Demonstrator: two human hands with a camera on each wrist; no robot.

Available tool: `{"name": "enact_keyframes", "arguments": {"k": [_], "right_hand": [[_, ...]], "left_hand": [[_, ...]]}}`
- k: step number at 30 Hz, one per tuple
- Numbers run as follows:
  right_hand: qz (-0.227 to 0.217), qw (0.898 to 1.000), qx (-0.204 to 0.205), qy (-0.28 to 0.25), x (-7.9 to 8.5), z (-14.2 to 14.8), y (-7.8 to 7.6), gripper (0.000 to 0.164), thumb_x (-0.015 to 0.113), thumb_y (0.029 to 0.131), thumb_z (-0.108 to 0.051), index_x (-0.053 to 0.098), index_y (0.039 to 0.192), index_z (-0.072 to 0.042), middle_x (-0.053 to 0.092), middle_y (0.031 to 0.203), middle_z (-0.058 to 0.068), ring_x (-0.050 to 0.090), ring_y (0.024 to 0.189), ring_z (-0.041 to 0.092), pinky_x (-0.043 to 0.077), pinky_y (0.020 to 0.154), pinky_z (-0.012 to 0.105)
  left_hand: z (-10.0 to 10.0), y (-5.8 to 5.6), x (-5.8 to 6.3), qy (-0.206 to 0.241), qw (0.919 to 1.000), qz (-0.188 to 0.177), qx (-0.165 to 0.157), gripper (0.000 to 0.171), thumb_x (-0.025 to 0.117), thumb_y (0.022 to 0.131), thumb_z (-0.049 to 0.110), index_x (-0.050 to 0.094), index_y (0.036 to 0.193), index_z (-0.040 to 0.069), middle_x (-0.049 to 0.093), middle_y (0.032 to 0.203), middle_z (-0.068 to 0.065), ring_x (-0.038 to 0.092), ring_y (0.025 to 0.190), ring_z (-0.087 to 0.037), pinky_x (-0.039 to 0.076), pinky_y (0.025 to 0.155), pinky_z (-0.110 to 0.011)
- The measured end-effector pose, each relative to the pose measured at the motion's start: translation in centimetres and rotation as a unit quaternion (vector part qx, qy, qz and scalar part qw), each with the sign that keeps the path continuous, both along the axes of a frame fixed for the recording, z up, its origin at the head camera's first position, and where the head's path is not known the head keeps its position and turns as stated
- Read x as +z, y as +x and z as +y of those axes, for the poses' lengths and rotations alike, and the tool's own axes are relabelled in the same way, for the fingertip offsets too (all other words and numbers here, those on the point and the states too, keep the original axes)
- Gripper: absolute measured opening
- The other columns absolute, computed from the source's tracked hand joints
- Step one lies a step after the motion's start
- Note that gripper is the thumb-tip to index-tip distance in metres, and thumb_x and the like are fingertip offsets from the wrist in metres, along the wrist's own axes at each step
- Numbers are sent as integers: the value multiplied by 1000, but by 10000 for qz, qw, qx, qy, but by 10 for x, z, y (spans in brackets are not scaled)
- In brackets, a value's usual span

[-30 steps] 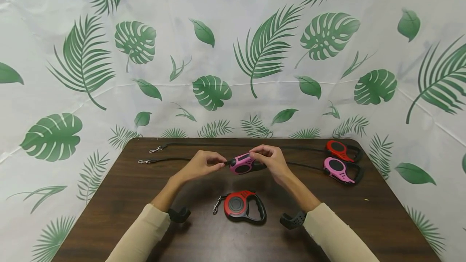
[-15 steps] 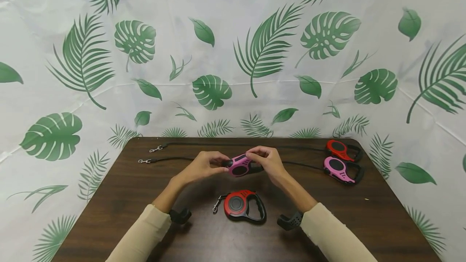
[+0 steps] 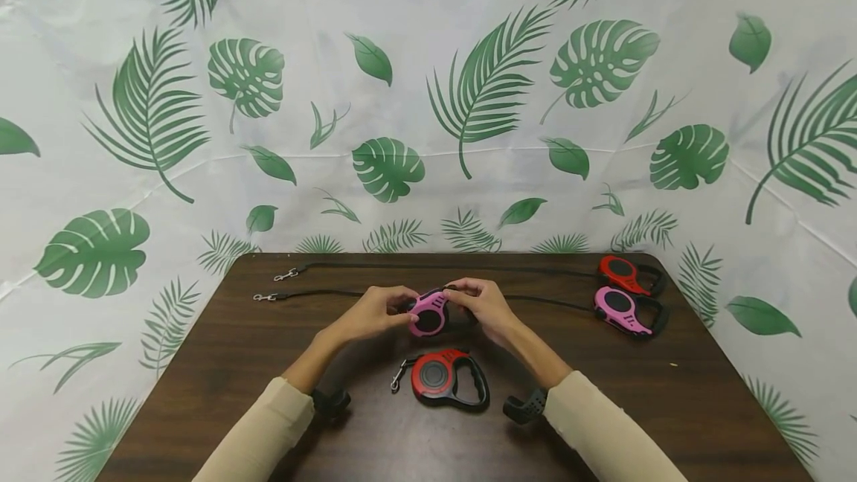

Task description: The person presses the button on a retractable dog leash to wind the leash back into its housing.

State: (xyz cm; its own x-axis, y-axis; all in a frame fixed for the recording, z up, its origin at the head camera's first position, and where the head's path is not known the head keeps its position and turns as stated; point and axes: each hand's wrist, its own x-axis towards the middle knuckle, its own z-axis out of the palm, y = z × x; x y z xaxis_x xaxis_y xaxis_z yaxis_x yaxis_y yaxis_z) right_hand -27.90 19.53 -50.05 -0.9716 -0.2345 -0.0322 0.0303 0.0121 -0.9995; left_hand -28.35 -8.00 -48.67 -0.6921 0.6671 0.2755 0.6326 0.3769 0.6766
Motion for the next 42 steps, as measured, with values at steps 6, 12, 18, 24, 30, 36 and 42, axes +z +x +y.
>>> {"name": "enact_keyframes", "arguments": {"k": [6, 12, 18, 24, 30, 36, 42], "right_hand": [[-330, 9993, -59, -147, -9, -5, -2, 34, 78, 97, -14, 69, 123, 8, 73, 92, 0, 63, 83, 13, 54, 74, 25], [-328, 9994, -74, -120, -16, -7, -4, 37, 76, 98, -9, 65, 126, 12, 72, 87, -3, 62, 79, 13, 51, 71, 24], [-95, 9968, -155, 772, -19, -5, -4, 37, 77, 98, -16, 69, 126, 7, 71, 89, 0, 62, 83, 15, 52, 74, 26], [377, 9790, -215, 1992, -22, -3, -4, 34, 81, 95, -25, 77, 117, 1, 75, 102, 7, 62, 92, 16, 52, 78, 27], [668, 9590, -164, 2748, -21, -2, -1, 38, 85, 92, -32, 79, 114, -2, 75, 99, 6, 64, 88, 17, 53, 76, 30], [661, 9461, -285, 3156, -23, -1, 0, 41, 86, 90, -35, 79, 116, -4, 77, 101, 4, 68, 92, 18, 57, 83, 40], [791, 9342, -295, 3467, -22, 2, 2, 40, 85, 91, -37, 79, 116, -6, 74, 98, 2, 66, 90, 17, 56, 81, 41]], "left_hand": [[-3, -3, -8, -294, 9992, -233, 118, 34, 77, 99, 19, 70, 127, 2, 77, 114, -11, 74, 105, -21, 60, 95, -36], [-3, -8, -15, -338, 9974, -581, 262, 35, 76, 100, 22, 71, 129, 3, 76, 119, -12, 73, 109, -23, 59, 98, -40], [-1, -12, -18, -154, 9895, -1424, 208, 37, 75, 101, 20, 68, 134, 4, 76, 113, -12, 77, 84, -19, 61, 67, -28], [-1, -13, -20, -446, 9927, -1099, 238, 37, 77, 98, 22, 71, 130, 6, 78, 105, -4, 73, 89, -14, 57, 77, -29], [0, -11, -20, -572, 9936, -936, 252, 32, 77, 98, 22, 74, 125, 4, 79, 105, -4, 72, 97, -15, 57, 89, -36], [1, -8, -21, -621, 9944, -832, 196, 29, 77, 99, 20, 74, 122, 3, 79, 107, -6, 73, 98, -17, 59, 87, -36], [2, -6, -19, -630, 9949, -780, 107, 30, 77, 99, 18, 73, 124, 1, 79, 115, -11, 75, 108, -24, 59, 95, -44]]}}
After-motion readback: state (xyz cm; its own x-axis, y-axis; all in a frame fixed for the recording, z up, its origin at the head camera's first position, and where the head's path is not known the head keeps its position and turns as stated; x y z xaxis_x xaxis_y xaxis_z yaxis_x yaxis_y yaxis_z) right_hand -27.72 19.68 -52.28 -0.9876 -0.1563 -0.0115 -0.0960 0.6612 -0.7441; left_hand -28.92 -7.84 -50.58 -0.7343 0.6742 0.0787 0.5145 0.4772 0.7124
